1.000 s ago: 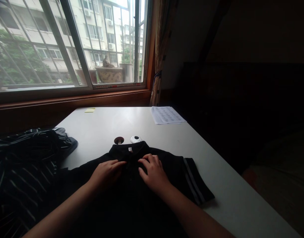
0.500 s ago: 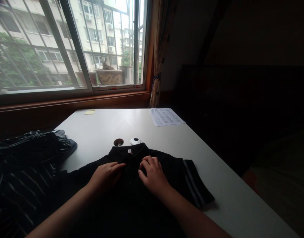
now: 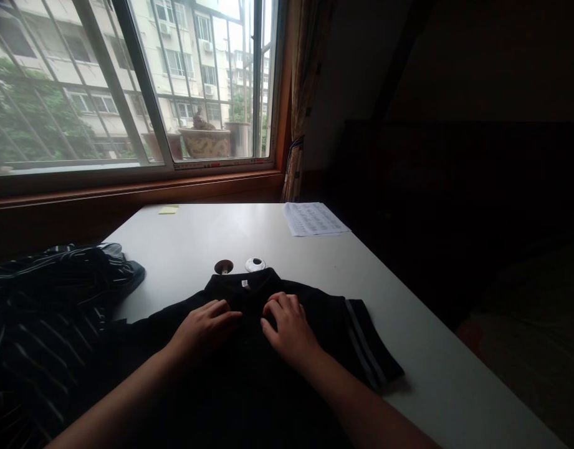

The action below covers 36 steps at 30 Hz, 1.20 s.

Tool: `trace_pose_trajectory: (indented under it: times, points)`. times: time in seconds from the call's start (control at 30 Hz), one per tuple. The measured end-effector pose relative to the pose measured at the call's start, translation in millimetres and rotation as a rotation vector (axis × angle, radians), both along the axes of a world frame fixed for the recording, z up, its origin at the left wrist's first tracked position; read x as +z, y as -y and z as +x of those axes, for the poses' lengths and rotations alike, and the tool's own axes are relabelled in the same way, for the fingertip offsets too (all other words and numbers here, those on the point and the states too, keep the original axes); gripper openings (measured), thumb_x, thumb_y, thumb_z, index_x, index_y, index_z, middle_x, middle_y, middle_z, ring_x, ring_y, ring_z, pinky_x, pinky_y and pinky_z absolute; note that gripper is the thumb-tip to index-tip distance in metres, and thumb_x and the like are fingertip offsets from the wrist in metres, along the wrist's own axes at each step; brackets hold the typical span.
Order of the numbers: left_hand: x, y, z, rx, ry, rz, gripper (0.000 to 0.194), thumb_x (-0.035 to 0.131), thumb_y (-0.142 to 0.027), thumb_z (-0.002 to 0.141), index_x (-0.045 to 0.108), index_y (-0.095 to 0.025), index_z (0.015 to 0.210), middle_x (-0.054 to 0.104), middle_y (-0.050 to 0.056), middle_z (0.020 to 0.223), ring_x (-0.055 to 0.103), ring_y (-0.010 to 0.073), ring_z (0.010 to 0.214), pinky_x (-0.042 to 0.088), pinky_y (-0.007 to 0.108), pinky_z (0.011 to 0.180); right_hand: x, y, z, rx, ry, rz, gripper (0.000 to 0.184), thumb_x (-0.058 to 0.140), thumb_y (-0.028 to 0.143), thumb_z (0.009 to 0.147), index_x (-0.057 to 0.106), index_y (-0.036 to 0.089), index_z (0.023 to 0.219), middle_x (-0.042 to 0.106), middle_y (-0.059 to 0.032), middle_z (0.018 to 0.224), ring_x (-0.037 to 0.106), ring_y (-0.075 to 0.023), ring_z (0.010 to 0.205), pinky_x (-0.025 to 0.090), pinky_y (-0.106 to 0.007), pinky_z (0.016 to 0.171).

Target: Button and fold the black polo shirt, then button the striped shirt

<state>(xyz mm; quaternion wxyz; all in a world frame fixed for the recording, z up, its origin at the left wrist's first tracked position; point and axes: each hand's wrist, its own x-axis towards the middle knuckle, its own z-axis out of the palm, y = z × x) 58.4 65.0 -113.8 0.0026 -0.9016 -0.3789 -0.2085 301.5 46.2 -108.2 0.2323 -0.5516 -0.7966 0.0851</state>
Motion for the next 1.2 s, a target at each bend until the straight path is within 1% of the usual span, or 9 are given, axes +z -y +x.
trace_pose_trajectory:
  times: [0.17,0.47,0.57,0.7,0.83,1.1,1.2]
  points:
    - [-0.5,0.1,1.0,-0.017,0.011,-0.020,0.020,0.059,-0.024,0.094,0.067,-0.024,0.112,0.065,0.005,0.099,0.060,0.0178,0.084,0.052,0.027,0.069,-0.1,0.5,0.1,0.005,-0.012,-0.002,0.008,0.062,0.025,0.088,0.060,0.026,0.096,0.059,-0.0044,0.112,0.050,-0.0259,0.108,0.044,-0.043,0.094]
    - [6.7,1.9,1.9,-0.022,-0.015,-0.085,0.014,0.054,-0.022,0.096,0.064,-0.021,0.106,0.063,0.004,0.099,0.059,0.0182,0.086,0.051,0.028,0.071,-0.2,0.4,0.5,0.003,-0.002,-0.003,0.008,0.061,0.026,0.089,0.061,0.026,0.096,0.059,-0.0045,0.113,0.050,-0.0262,0.108,0.044,-0.043,0.094]
    - [5.9,1.8,2.2,-0.016,-0.014,-0.095,0.012,0.054,-0.022,0.097,0.063,-0.021,0.104,0.063,0.004,0.099,0.058,0.0181,0.086,0.051,0.028,0.072,0.1,0.6,0.5,0.001,-0.001,-0.001,0.007,0.061,0.026,0.089,0.061,0.026,0.096,0.059,-0.0046,0.113,0.050,-0.0260,0.108,0.044,-0.043,0.094]
    - [3.6,0.7,2.3,-0.006,-0.023,-0.087,0.009,0.053,-0.022,0.097,0.061,-0.020,0.100,0.062,0.003,0.096,0.058,0.0180,0.084,0.050,0.028,0.069,-0.2,-0.1,0.3,0.005,-0.001,-0.001,0.008,0.062,0.026,0.088,0.061,0.025,0.096,0.059,-0.0057,0.113,0.050,-0.0267,0.108,0.044,-0.044,0.094]
    - [1.7,-0.1,1.6,-0.016,-0.024,-0.075,0.011,0.050,-0.023,0.098,0.060,-0.020,0.095,0.062,0.003,0.094,0.057,0.0173,0.081,0.049,0.028,0.068,-0.9,-0.6,0.5,0.008,-0.008,0.007,0.008,0.062,0.025,0.088,0.062,0.025,0.096,0.059,-0.0057,0.112,0.050,-0.0268,0.107,0.045,-0.044,0.093]
    - [-1.4,-0.8,0.9,-0.008,-0.015,-0.064,0.009,0.052,-0.023,0.097,0.060,-0.021,0.094,0.062,0.002,0.093,0.057,0.0174,0.081,0.049,0.028,0.066,-2.0,-0.7,1.1,0.014,-0.025,0.009,0.008,0.062,0.025,0.088,0.061,0.026,0.096,0.059,-0.0054,0.112,0.050,-0.0269,0.107,0.045,-0.045,0.093]
    - [-1.9,-0.6,0.7,-0.012,0.013,-0.067,0.008,0.054,-0.022,0.096,0.061,-0.022,0.100,0.062,0.002,0.096,0.058,0.0175,0.084,0.050,0.028,0.068,-2.0,-0.9,1.0,0.019,-0.029,0.006,0.008,0.062,0.024,0.088,0.061,0.025,0.096,0.059,-0.0057,0.112,0.050,-0.0272,0.107,0.045,-0.046,0.093]
